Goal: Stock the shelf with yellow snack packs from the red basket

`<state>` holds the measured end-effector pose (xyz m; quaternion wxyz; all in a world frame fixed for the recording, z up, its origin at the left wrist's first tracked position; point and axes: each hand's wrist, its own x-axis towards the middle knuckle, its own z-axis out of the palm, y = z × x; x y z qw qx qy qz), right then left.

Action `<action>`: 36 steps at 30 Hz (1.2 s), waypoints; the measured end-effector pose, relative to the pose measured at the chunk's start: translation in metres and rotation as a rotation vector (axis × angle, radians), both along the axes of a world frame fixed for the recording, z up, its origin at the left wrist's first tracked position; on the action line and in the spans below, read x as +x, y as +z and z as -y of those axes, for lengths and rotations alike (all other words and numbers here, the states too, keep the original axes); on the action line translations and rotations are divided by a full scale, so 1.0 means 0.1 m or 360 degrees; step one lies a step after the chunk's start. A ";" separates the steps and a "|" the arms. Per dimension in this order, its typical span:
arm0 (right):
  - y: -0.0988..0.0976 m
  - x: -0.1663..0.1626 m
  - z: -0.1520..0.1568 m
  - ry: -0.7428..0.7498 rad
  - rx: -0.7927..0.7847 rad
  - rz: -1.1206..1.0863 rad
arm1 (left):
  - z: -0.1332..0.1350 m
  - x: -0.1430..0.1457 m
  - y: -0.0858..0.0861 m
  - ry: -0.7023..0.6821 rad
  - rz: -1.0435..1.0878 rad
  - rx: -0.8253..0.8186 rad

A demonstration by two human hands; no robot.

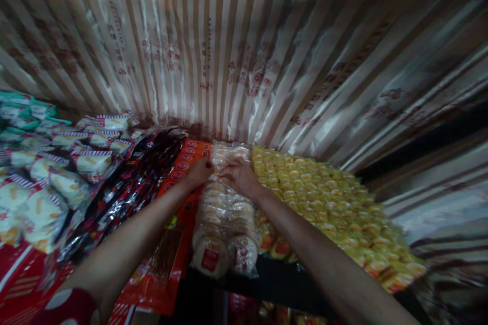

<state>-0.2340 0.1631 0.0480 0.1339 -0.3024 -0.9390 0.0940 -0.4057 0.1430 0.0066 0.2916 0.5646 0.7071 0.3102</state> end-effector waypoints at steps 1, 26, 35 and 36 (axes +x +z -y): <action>-0.01 -0.01 0.00 -0.0004 -0.0012 0.0022 | 0.00 0.00 0.00 0.0009 0.0002 0.0001; 0.05 -0.01 0.24 -0.0135 0.0044 0.0052 | 0.28 -0.03 -0.02 0.0085 -0.0087 0.0025; 0.05 -0.08 0.33 -0.0269 -0.0018 0.0215 | 0.31 -0.02 0.06 0.0115 -0.0062 -0.0013; 0.06 -0.09 0.34 -0.0287 0.0003 0.0208 | 0.32 -0.02 0.06 0.0118 -0.0042 -0.0004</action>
